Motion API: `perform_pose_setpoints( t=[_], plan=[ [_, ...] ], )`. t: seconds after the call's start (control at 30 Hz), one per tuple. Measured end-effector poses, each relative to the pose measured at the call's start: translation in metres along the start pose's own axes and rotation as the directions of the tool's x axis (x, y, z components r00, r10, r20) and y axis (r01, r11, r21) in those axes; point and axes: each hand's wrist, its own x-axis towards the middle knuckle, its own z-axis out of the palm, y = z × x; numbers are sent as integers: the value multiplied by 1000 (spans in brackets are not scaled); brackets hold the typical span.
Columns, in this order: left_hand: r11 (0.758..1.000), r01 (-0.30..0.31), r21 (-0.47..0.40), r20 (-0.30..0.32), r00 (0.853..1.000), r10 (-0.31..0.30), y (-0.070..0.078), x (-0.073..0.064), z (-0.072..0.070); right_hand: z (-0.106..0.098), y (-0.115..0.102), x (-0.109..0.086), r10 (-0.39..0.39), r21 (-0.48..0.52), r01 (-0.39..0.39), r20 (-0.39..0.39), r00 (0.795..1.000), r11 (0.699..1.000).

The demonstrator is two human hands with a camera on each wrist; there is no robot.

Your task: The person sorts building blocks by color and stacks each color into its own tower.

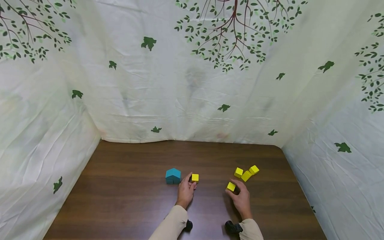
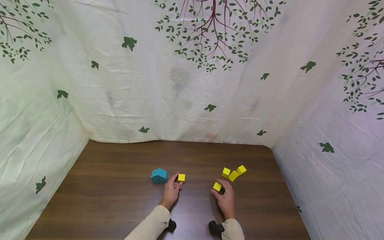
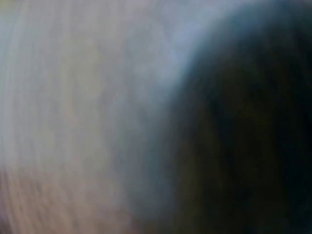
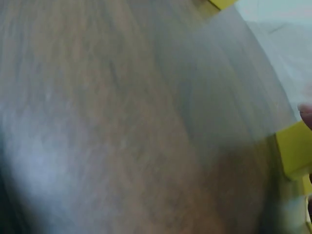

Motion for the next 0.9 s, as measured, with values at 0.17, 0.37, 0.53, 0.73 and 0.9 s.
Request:
perform_pose_setpoints(
  t=[0.17,0.37,0.53,0.73,0.9],
  plan=[
    [1000,7,-10,14,1000,-7,0,-1,-1,1,6,-3,59,-21,-58,14,998,998],
    [1000,16,-12,18,1000,-15,-1,0,-1,3,12,-6,109,-10,-109,1,994,994],
    [1000,-8,5,3,1000,7,-3,0,0,3,15,-6,126,-24,-126,-11,992,992],
    [1000,-22,20,-4,1000,22,-4,-1,0,4,16,-6,151,-34,-151,-5,989,988],
    [1000,1,17,14,1000,-1,-3,-1,-1,4,16,-8,129,-28,-129,-12,992,991]
  ],
)
